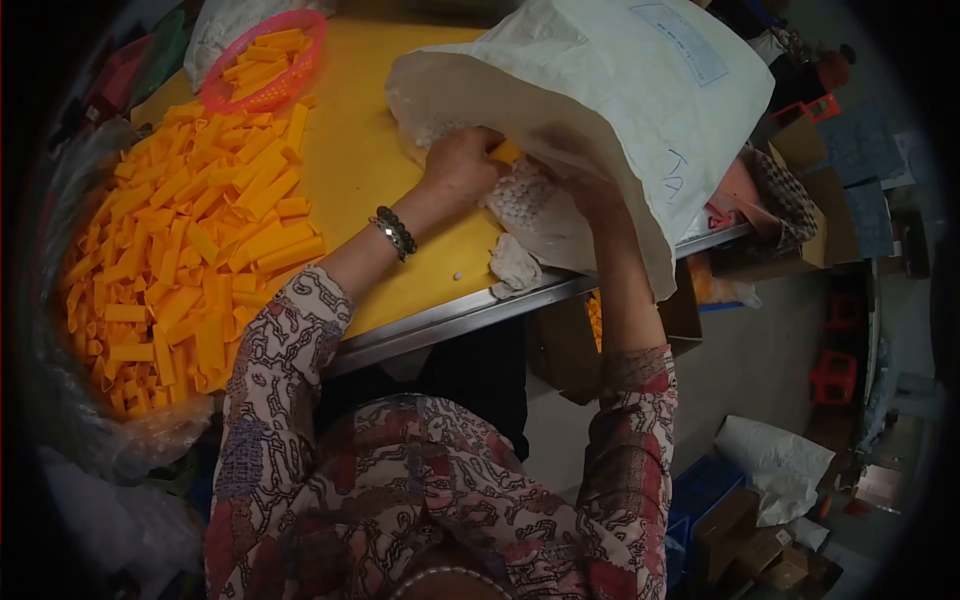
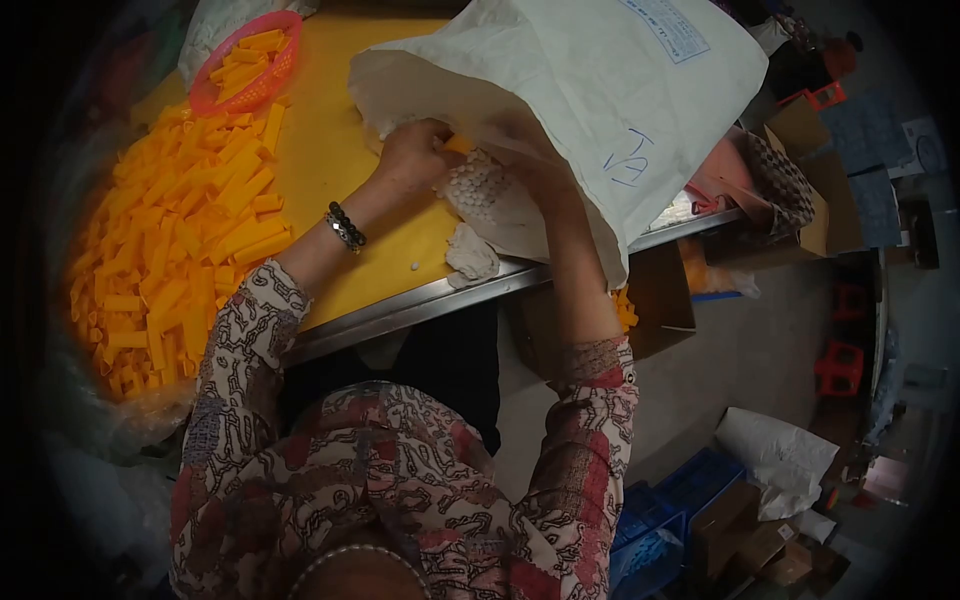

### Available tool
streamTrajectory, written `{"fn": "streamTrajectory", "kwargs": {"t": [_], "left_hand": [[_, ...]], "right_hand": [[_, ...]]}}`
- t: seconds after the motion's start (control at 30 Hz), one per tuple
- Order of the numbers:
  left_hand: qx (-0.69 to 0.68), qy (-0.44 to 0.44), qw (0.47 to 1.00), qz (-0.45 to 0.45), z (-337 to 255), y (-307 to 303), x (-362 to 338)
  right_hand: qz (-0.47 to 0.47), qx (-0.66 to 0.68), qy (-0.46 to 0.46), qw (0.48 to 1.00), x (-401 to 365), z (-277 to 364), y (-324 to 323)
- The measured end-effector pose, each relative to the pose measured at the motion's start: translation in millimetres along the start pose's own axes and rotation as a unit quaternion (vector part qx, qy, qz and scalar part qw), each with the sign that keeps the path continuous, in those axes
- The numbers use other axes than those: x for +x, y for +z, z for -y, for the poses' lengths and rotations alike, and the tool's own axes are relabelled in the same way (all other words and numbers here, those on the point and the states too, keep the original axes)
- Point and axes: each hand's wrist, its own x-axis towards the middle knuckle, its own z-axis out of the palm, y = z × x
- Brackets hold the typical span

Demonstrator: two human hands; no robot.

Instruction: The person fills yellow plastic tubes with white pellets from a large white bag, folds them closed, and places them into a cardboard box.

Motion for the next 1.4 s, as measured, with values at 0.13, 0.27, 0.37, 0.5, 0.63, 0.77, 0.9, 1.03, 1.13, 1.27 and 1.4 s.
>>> {"fn": "streamTrajectory", "kwargs": {"t": [0.13, 0.27, 0.37, 0.5, 0.63, 0.77, 0.9, 1.03, 1.13, 1.27, 1.4], "left_hand": [[-0.094, -0.009, 0.994, -0.05, 0.0, -0.4, -5.7], [-0.257, 0.001, 0.964, -0.07, 9.1, 6.9, -11.0], [-0.305, 0.008, 0.95, -0.058, 14.1, 8.6, -12.3], [-0.398, -0.004, 0.916, -0.045, 17.2, 11.6, -14.3], [-0.384, 0.001, 0.922, -0.046, 13.8, 11.8, -15.3], [-0.389, 0.014, 0.92, -0.045, 13.2, 12.1, -16.8], [-0.407, 0.004, 0.913, -0.035, 8.0, 8.1, -20.6], [-0.407, 0.003, 0.913, -0.021, 2.1, 2.9, -25.0], [-0.416, 0.004, 0.909, -0.017, 2.9, 4.2, -26.6], [-0.481, 0.006, 0.877, -0.003, 9.4, 5.4, -29.8], [-0.482, 0.011, 0.876, -0.002, 12.1, 2.1, -38.1]], "right_hand": [[0.053, 0.041, 0.146, 0.987, 5.4, 8.2, -3.5], [0.014, -0.036, -0.131, 0.991, 3.2, -2.9, -0.6], [0.012, -0.072, -0.152, 0.986, 7.3, -8.0, 1.5], [0.081, -0.034, -0.04, 0.995, -6.6, 39.1, 5.0], [0.052, -0.042, -0.107, 0.992, -4.4, 32.0, 12.6], [0.064, -0.017, -0.093, 0.993, -5.5, 30.4, 10.9], [0.05, 0.02, -0.071, 0.996, -5.9, 30.3, 16.2], [0.053, 0.008, -0.078, 0.996, -6.3, 32.8, 19.5], [0.049, 0.018, -0.068, 0.996, -5.5, 27.1, 17.7], [0.004, -0.045, -0.163, 0.986, -2.5, 6.7, 10.3], [-0.004, 0.02, -0.082, 0.996, -5.8, 17.6, 15.2]]}}
